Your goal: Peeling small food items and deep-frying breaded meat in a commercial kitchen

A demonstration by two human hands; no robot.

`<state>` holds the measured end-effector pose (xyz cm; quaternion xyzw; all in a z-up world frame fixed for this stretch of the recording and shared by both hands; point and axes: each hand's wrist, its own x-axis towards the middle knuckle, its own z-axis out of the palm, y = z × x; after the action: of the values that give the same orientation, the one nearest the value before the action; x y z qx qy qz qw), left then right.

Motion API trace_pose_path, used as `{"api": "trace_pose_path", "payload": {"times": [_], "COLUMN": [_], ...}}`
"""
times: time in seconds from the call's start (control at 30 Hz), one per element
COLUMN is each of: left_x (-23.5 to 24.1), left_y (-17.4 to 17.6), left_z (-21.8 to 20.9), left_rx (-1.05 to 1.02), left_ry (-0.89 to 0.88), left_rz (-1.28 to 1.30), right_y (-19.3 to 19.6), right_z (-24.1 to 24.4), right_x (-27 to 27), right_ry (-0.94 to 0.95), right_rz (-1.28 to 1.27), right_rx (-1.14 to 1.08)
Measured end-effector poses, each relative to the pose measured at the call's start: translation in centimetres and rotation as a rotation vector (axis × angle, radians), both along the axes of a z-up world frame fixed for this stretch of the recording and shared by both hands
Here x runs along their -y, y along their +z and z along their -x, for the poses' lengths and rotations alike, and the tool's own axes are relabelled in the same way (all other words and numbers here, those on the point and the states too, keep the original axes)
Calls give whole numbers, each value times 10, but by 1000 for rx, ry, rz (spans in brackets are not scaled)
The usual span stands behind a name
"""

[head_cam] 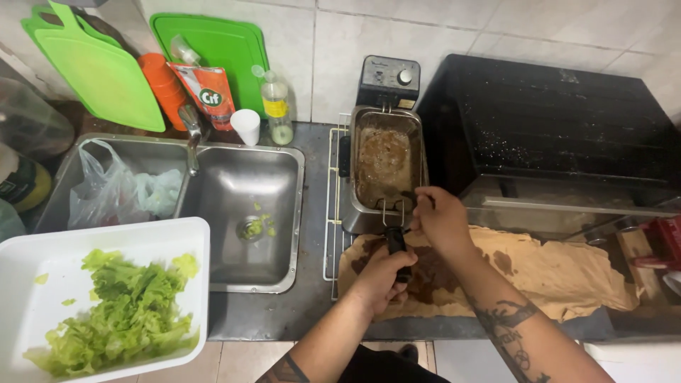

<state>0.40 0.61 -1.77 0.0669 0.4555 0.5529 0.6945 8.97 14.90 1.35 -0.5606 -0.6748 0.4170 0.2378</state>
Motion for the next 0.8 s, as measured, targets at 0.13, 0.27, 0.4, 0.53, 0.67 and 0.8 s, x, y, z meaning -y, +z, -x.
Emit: {"api": "trace_pose_path", "payload": {"times": [0.13, 0.27, 0.4, 0.53, 0.67, 0.8], "left_x": [1, 2, 2, 6, 6, 7], "left_y": [4, 6, 1, 7, 16, 14], "left_z": [2, 4, 4, 6, 6, 7], "left_rx": [1, 1, -2, -26, -54, -32], "left_ry": [10, -7, -4, -33, -62, -74], "left_rz": [-6, -6, 1, 9, 18, 12], "right_y": [7, -8, 22, -13, 9, -9], "right_z": [0, 9, 16, 17, 37, 38], "right_x": [-2, -18, -5, -37, -26, -55], "right_ry": [201, 331, 385, 409, 426, 361], "right_rz": [-158, -317, -458, -616, -721, -762], "right_rx": [281, 366, 557, 604, 509, 562]}}
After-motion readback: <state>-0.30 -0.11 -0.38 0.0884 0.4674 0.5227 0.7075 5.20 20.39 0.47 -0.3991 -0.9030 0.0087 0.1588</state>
